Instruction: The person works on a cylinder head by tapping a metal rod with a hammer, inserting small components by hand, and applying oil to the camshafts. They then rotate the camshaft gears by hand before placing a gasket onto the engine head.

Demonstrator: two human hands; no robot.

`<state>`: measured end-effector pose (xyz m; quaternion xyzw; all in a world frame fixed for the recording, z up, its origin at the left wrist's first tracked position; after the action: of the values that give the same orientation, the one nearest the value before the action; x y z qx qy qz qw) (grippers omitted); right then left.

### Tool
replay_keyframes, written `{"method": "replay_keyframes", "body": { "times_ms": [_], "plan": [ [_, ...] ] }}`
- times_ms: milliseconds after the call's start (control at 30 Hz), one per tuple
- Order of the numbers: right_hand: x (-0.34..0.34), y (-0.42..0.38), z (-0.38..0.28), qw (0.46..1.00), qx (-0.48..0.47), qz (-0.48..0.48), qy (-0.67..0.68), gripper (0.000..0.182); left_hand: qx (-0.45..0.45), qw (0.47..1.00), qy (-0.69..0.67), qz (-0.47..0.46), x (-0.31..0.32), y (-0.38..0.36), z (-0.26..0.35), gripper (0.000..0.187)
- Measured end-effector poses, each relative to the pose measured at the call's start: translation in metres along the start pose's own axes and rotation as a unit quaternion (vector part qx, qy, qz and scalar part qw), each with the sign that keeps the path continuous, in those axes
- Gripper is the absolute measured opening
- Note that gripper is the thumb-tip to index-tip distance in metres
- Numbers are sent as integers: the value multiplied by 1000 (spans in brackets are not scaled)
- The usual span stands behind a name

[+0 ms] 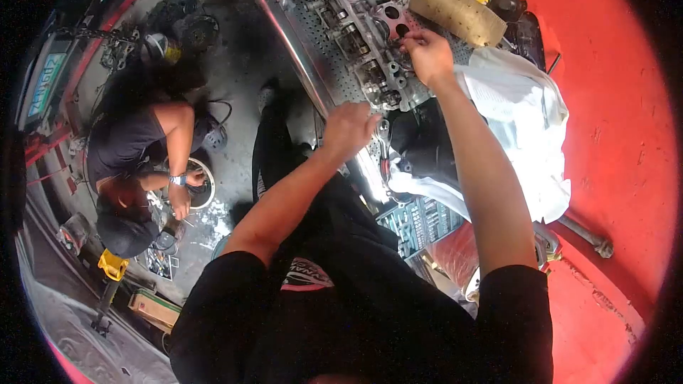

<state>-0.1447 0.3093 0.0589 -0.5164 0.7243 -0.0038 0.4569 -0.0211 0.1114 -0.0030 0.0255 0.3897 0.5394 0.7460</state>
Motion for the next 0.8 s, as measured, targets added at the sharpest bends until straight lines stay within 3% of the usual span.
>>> {"method": "replay_keyframes", "body": {
  "times_ms": [67,167,300,400,433,533,600,667,800],
  "plan": [
    [0,8,4,999,-38,9,-21,26,23,997,61,34,-4,24,18,19],
    [1,2,-2,999,-46,-2,-8,25,40,994,72,-78,3,33,7,14],
    [2,14,6,999,-47,-17,-6,24,100,984,87,-118,2,33,4,8],
    [0,11,4,998,-54,3,-29,25,49,992,89,-81,31,-8,-34,11],
    [-1,9,-4,998,-53,7,-31,25,-33,985,85,-145,54,-35,-67,15],
    [-3,-9,-18,999,-25,11,-34,26,-237,961,-6,-142,31,-41,-61,24],
    [-2,-18,-19,999,9,11,-29,26,-354,923,-132,-69,17,-24,-35,48],
    [1,-10,-16,1000,-24,3,-16,25,-325,918,-204,-100,14,7,-10,61],
    [-2,-6,-10,999,-38,3,-35,24,-336,912,-188,-145,17,28,-14,68]
  ]
}}
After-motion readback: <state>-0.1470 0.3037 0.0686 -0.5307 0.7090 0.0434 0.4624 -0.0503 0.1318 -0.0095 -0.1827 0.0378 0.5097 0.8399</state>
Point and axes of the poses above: each hand's wrist, its own y-axis towards the middle knuckle, its own x-axis out of the palm, z = x × y, the point moved 6 cm from there along y, towards the middle knuckle, and after that the axes turned 13 degrees about x, right-handed, at the moved point
